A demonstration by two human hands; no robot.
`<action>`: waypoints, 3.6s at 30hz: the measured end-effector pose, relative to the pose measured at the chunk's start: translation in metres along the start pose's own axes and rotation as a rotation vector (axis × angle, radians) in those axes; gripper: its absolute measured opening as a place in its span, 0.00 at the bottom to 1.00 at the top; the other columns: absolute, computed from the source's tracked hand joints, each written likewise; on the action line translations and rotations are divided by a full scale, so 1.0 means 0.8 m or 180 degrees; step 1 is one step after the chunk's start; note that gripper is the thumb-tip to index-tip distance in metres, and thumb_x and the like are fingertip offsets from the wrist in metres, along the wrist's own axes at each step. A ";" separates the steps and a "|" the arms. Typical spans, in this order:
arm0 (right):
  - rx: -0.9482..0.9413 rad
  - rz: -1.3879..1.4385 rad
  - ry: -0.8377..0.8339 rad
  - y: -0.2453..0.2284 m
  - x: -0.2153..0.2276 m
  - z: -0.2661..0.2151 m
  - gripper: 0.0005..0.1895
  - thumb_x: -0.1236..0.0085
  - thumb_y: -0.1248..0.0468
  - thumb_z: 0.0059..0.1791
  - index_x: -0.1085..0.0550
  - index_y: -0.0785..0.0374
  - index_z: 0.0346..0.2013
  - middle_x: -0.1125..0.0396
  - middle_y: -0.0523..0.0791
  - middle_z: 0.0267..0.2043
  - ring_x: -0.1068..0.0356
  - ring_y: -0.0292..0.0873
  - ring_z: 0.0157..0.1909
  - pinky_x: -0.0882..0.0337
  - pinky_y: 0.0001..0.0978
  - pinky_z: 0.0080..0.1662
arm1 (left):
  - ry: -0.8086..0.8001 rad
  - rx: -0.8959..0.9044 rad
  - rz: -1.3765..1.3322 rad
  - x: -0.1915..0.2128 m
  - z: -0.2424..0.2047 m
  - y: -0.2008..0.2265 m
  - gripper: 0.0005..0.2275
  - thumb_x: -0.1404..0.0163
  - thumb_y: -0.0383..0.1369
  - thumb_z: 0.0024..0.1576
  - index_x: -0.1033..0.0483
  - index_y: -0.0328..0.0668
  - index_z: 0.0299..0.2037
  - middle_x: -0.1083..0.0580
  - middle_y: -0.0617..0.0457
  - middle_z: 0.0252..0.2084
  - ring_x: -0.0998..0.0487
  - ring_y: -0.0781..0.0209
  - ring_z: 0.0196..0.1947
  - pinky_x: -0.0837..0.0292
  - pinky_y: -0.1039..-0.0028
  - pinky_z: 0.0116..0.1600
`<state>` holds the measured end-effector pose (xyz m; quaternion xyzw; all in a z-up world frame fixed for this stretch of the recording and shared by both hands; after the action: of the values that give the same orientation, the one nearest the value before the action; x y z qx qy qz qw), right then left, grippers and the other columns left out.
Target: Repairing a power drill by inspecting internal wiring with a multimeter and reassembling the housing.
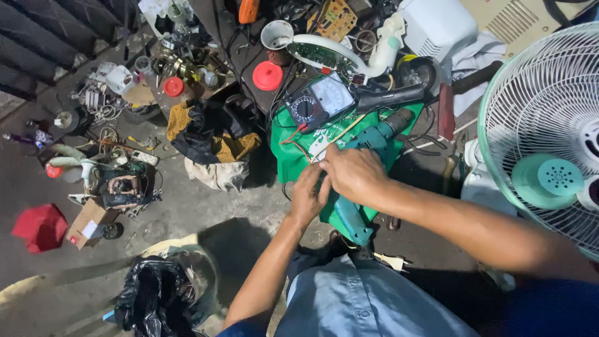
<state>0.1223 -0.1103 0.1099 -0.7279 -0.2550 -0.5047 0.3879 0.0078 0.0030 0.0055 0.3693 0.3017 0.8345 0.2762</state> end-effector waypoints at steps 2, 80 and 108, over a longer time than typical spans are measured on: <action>0.0139 -0.0229 0.0125 -0.001 -0.006 -0.009 0.13 0.54 0.49 0.51 0.35 0.54 0.39 0.27 0.46 0.25 0.24 0.61 0.28 0.25 0.58 0.33 | -0.0104 -0.0017 -0.0043 0.000 -0.004 -0.003 0.10 0.48 0.26 0.59 0.22 0.32 0.50 0.22 0.35 0.46 0.22 0.33 0.51 0.26 0.51 0.56; -0.2504 0.2791 0.2937 0.081 0.028 -0.080 0.10 0.33 0.67 0.50 0.19 0.57 0.45 0.25 0.49 0.37 0.27 0.38 0.40 0.27 0.33 0.42 | -0.2670 0.1557 -0.1258 -0.095 0.213 -0.066 0.07 0.41 0.30 0.54 0.15 0.45 0.41 0.18 0.47 0.34 0.19 0.58 0.37 0.25 0.70 0.45; -0.2040 0.2007 0.2128 0.063 0.063 -0.058 0.11 0.37 0.66 0.46 0.19 0.58 0.42 0.26 0.57 0.31 0.24 0.59 0.35 0.29 0.47 0.33 | -0.2693 0.1436 -0.1607 -0.091 0.197 -0.081 0.09 0.42 0.25 0.52 0.16 0.39 0.42 0.20 0.46 0.35 0.21 0.60 0.36 0.26 0.74 0.43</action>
<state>0.1540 -0.1783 0.1501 -0.6507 0.2780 -0.6199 0.3391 0.1882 0.0435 0.0129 0.6391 0.4152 0.4352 0.4793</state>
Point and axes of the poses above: each hand's wrist, its own z-axis towards the middle knuckle, its own x-axis out of the back of the hand, y = z × x, the point moved 1 cm from there along z, towards the middle knuckle
